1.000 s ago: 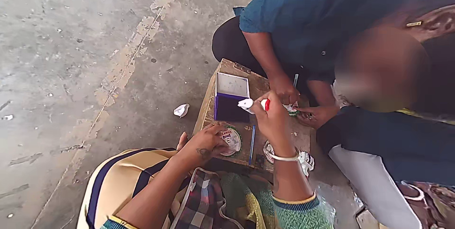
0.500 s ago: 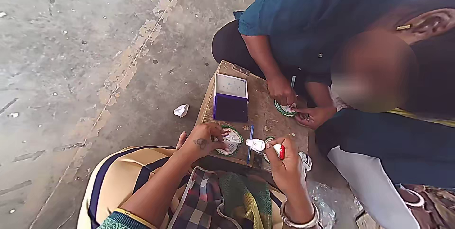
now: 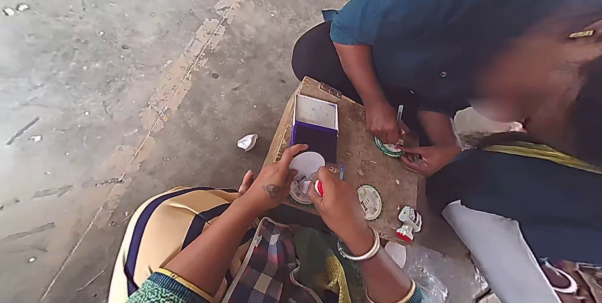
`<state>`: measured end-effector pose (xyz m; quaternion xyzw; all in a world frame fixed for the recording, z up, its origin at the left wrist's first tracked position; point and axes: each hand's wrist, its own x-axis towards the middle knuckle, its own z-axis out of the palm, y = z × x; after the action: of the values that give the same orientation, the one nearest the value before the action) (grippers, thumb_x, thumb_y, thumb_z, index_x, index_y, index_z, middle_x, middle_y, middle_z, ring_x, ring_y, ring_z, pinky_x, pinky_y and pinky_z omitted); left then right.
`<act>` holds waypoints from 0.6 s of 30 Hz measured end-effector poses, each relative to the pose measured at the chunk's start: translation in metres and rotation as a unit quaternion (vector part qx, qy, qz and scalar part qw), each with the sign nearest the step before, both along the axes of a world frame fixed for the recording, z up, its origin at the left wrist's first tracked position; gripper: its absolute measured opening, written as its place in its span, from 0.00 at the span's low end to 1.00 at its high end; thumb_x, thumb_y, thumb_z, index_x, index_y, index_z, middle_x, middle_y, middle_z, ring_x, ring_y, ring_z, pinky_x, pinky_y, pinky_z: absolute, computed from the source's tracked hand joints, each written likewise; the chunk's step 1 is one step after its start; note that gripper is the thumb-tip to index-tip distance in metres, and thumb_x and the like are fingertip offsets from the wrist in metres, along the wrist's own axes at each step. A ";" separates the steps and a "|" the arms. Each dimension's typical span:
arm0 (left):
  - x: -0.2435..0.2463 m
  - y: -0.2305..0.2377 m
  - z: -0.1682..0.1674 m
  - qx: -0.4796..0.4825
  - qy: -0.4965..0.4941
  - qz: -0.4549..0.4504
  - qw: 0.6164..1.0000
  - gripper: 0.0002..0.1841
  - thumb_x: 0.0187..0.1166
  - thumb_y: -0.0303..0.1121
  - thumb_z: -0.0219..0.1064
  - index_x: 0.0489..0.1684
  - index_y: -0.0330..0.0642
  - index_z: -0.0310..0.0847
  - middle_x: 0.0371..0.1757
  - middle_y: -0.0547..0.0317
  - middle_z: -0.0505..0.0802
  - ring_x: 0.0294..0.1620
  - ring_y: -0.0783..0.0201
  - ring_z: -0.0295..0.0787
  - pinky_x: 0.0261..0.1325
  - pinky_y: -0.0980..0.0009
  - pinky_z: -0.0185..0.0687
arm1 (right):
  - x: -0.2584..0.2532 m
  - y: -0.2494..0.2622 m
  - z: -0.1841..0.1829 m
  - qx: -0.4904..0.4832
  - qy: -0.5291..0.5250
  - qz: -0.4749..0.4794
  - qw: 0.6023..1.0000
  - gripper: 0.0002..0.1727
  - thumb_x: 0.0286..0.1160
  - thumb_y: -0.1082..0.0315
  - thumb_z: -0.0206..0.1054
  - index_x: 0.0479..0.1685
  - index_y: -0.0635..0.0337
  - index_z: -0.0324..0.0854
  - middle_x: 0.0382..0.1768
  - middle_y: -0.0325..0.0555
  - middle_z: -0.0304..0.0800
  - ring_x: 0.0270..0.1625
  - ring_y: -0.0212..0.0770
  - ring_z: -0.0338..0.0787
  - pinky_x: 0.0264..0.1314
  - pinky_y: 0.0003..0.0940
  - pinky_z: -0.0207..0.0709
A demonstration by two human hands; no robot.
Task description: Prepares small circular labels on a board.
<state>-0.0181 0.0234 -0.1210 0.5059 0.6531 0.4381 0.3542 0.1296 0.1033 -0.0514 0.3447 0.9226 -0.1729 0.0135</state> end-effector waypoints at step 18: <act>0.006 0.000 -0.013 0.058 0.000 0.055 0.997 0.26 0.80 0.25 0.65 0.78 0.29 0.66 0.43 0.45 0.93 0.44 0.53 0.94 0.53 0.56 0.88 | -0.041 0.079 0.015 0.023 0.080 -0.126 0.989 0.11 0.83 0.64 0.67 0.50 0.64 0.76 0.29 0.57 0.84 0.30 0.57 0.85 0.29 0.57 0.74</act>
<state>-0.0118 0.0237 -0.1337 0.4889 0.6536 0.4941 0.2995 0.0888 0.1819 -0.0359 0.4432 0.8737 -0.1790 -0.0905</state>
